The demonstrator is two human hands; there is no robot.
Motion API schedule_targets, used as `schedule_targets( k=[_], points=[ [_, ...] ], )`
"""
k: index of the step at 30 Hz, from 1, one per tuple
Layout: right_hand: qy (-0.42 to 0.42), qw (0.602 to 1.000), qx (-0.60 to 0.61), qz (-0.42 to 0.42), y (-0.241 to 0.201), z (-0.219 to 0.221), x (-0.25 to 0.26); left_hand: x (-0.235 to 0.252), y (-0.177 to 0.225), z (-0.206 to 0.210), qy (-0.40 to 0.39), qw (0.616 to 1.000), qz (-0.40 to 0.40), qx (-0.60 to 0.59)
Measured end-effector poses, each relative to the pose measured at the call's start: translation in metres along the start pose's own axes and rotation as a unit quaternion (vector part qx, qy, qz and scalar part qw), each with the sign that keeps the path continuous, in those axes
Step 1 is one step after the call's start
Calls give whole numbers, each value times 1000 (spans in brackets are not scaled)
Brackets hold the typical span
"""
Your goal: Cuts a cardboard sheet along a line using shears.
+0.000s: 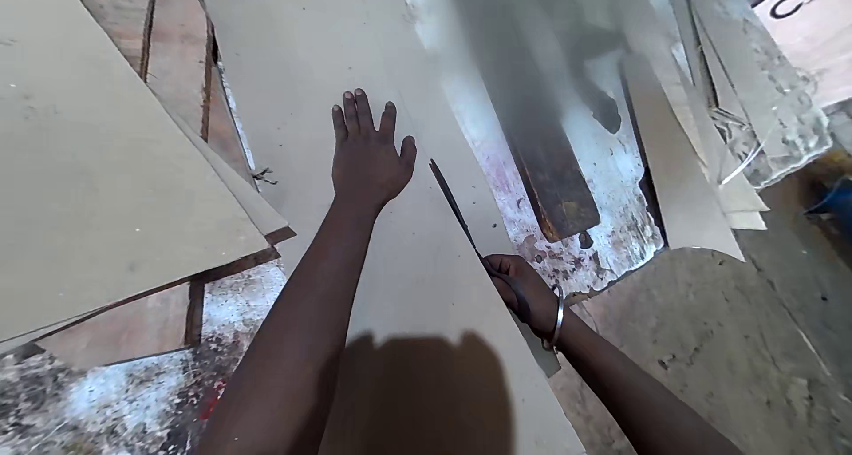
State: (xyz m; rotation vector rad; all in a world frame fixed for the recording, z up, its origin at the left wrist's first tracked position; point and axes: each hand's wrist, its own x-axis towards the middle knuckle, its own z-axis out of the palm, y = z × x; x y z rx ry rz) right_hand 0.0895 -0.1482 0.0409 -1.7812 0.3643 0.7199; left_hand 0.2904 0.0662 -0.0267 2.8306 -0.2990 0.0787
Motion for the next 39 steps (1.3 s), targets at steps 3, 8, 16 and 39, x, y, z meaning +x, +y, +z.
schedule_targets(
  k=[3,8,16,39],
  points=[
    [8,1000,-20,-12,-6,2,11,2,-2,-1,-6,1000,2,1],
    [18,999,-15,-27,-3,5,12,1,0,3,1,1000,0,0],
    [-30,999,-1,-37,6,-1,19,0,0,5,10,1000,-6,1],
    [-2,999,-16,-36,-6,0,30,-1,-1,8,24,1000,-2,-9]
  ],
)
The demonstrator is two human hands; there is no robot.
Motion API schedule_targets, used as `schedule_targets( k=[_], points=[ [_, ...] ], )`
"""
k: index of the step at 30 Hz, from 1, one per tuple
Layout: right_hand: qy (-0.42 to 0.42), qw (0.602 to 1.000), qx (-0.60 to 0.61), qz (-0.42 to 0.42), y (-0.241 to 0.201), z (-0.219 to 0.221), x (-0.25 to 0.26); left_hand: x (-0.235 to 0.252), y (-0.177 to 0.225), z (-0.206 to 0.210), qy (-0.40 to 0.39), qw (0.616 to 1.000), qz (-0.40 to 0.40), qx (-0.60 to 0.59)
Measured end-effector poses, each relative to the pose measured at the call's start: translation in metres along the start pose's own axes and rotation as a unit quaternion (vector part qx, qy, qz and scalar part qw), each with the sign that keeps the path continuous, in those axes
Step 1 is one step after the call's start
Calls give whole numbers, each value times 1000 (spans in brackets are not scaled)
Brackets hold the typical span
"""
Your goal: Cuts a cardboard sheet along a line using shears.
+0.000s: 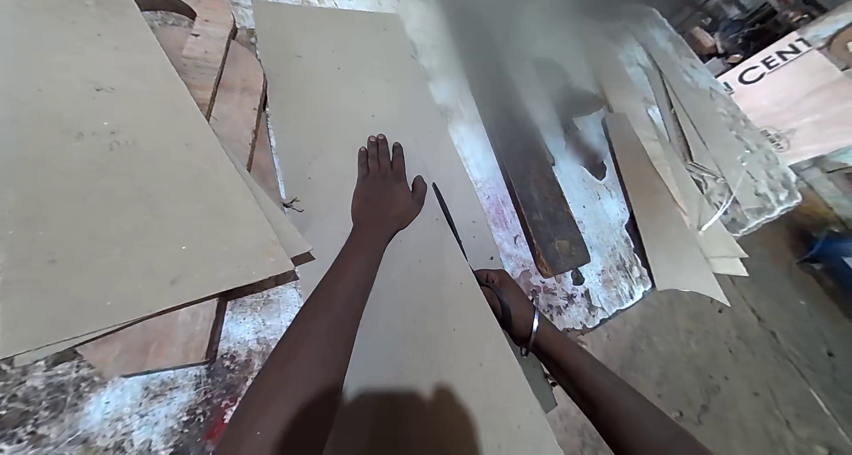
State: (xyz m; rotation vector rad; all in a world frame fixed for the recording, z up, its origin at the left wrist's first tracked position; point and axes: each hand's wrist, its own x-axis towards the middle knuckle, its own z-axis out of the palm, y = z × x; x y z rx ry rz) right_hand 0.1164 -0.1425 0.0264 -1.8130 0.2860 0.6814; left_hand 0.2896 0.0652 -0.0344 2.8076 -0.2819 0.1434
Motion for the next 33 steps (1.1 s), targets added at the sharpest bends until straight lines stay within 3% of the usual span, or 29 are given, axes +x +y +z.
schedule_targets(
  k=[7,21,26,28,33],
  points=[
    [-5,998,-64,27,-29,-4,16,1,-2,-2,-12,1000,1,-6],
    [-12,999,-33,-17,-17,-2,21,6,-5,-5,-5,1000,-4,-19],
    [-32,997,-60,-25,-15,-11,24,60,-27,-31,36,998,-34,-45],
    [-20,999,-39,-24,-13,-9,24,72,-33,-19,23,998,-66,-3],
    [6,999,-52,6,-37,-6,27,73,-36,-8,-16,999,-46,9]
  ],
)
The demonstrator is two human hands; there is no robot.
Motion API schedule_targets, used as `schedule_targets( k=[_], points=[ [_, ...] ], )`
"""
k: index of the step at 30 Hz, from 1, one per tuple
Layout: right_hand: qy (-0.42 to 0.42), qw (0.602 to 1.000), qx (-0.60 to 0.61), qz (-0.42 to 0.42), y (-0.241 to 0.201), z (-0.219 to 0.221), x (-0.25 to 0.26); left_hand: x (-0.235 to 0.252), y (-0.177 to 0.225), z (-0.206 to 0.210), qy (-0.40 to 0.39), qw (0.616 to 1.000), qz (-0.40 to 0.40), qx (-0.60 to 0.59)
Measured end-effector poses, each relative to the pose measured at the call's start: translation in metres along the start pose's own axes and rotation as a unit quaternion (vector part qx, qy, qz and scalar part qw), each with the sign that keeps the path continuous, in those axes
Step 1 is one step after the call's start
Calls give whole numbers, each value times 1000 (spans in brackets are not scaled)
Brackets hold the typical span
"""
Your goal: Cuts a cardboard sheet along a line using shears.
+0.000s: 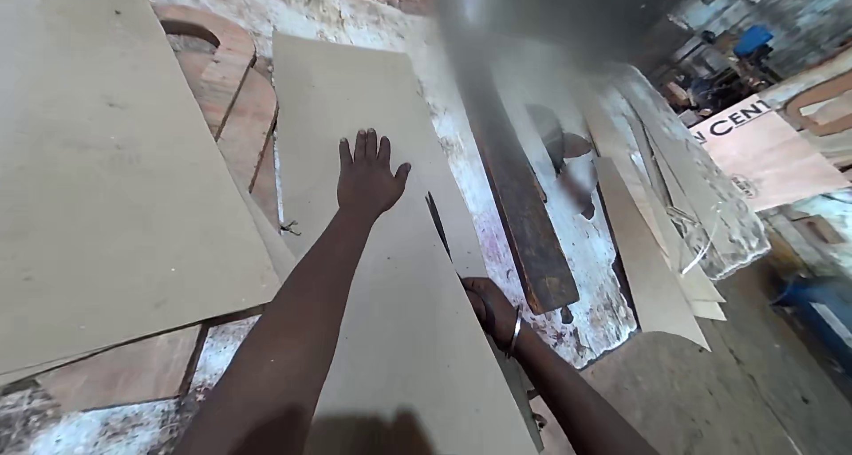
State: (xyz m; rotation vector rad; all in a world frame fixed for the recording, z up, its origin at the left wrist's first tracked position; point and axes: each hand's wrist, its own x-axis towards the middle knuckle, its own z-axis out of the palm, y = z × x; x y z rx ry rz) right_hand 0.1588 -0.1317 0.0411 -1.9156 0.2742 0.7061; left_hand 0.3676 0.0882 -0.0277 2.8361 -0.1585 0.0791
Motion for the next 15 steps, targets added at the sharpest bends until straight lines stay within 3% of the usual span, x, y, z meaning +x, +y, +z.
schedule_targets(
  k=[4,15],
  points=[
    [-7,1000,-14,13,-12,-6,11,2,-1,-3,-2,1000,3,-3],
    [-6,998,53,-34,8,-2,17,5,-1,0,9,1000,2,-10]
  ],
)
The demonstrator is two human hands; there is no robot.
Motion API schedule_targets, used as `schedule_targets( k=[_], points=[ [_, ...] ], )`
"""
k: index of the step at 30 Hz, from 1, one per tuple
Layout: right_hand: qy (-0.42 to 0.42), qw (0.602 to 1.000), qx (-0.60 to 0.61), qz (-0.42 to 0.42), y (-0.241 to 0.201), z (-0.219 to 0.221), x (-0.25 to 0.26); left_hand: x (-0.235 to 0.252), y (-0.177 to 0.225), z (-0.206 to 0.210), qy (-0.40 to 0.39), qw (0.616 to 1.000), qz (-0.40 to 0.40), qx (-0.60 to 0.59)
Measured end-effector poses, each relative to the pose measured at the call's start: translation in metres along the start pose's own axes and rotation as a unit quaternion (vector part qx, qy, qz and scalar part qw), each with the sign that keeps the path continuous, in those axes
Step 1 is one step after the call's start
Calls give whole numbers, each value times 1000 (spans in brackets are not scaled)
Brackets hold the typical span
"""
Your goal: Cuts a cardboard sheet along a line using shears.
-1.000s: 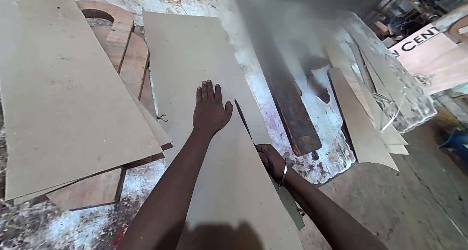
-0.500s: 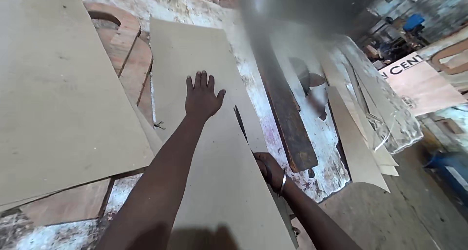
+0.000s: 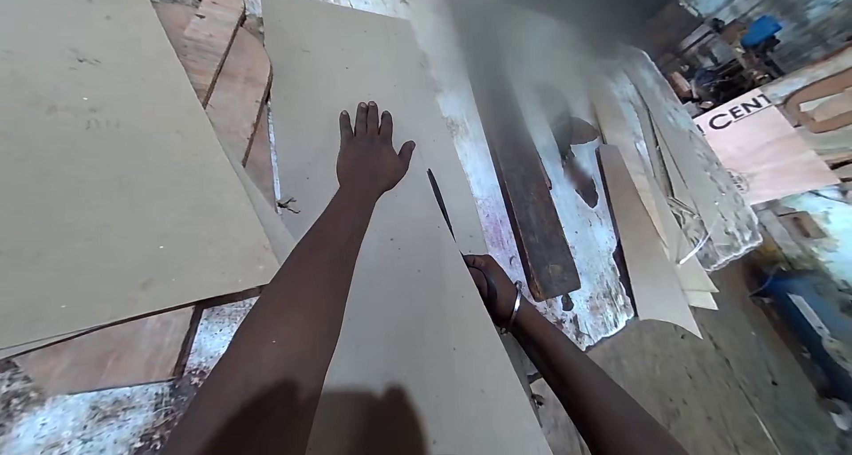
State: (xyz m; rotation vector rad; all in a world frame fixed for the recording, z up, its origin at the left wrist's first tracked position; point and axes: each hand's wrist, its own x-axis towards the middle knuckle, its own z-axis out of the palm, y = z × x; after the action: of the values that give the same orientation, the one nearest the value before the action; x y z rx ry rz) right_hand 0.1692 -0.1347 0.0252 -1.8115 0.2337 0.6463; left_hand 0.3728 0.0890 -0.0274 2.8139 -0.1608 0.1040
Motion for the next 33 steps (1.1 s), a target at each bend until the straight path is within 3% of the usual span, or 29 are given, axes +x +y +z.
schedule_targets(
  k=[10,21,27,33],
  points=[
    [-4,995,-92,21,-27,-9,19,-1,0,0,2,1000,11,5],
    [9,1000,19,-2,-11,1,19,2,-1,-1,-6,1000,5,4],
    [-11,997,-66,24,-29,-13,38,-1,-1,0,-3,1000,8,5],
    [25,993,-119,6,-35,-7,49,-1,-1,1,11,1000,7,-1]
  ],
)
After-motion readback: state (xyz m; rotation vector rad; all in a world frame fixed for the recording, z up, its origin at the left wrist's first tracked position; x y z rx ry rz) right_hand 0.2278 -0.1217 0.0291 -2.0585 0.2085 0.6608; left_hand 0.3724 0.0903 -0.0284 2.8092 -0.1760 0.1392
